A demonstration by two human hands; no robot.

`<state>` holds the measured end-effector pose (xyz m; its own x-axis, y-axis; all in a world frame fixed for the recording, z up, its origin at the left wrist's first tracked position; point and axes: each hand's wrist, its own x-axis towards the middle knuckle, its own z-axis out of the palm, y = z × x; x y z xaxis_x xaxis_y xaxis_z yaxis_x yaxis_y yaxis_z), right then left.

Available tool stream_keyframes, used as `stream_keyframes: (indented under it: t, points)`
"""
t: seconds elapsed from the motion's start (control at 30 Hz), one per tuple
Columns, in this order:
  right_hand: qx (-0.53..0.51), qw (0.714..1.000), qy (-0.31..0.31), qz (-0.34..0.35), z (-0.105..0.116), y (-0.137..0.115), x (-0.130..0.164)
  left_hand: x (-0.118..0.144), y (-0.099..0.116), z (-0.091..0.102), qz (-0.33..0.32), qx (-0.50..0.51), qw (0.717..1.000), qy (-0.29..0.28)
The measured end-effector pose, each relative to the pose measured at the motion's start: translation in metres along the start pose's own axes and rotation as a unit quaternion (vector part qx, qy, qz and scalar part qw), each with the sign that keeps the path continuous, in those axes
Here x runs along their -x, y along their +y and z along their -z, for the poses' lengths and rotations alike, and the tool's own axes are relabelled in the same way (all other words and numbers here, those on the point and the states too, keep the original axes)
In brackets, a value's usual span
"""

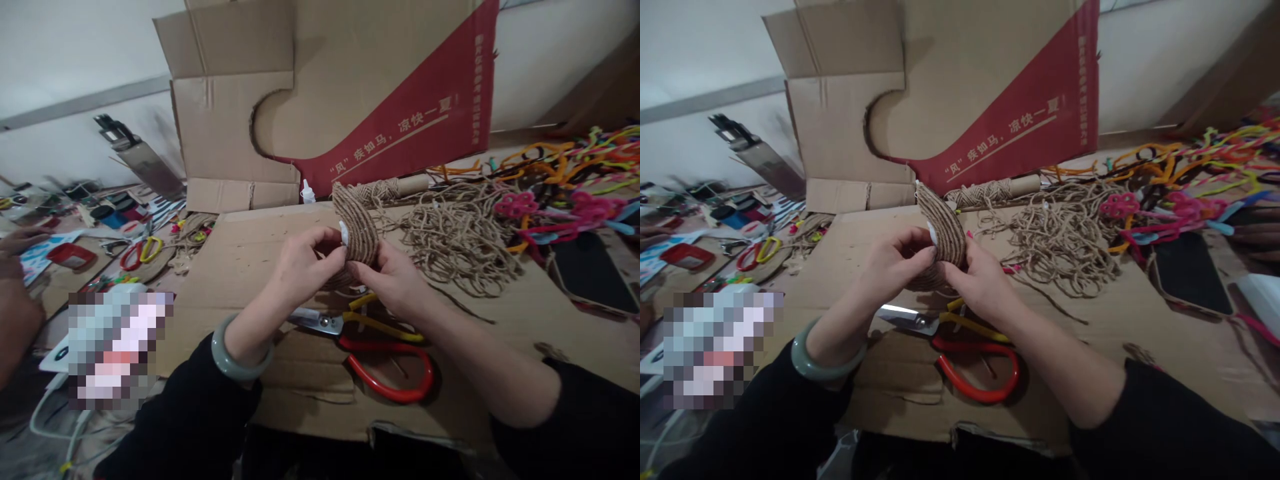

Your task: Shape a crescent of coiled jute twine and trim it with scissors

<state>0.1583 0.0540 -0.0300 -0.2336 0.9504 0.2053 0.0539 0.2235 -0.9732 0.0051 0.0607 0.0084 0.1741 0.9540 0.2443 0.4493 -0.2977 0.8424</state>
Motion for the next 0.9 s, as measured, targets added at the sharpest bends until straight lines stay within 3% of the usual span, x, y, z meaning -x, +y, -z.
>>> stream_keyframes:
  t: [0.23,0.53,0.67,0.9]
  points:
    - [-0.008,0.998,-0.054,-0.005,0.004,-0.001,0.0,0.002,0.001,0.002,0.004,-0.018,1.0,0.004]
    - [0.16,0.986,0.027,-0.041,0.013,-0.011,-0.002,0.005,0.001,0.001,-0.055,-0.157,0.984,-0.063]
    - [0.143,0.986,0.024,-0.08,0.012,-0.014,-0.003,0.006,0.0,0.0,-0.066,-0.182,0.979,-0.068]
    - [0.075,0.994,0.024,-0.079,0.01,-0.013,-0.005,0.004,0.0,0.0,-0.059,-0.174,0.98,-0.075]
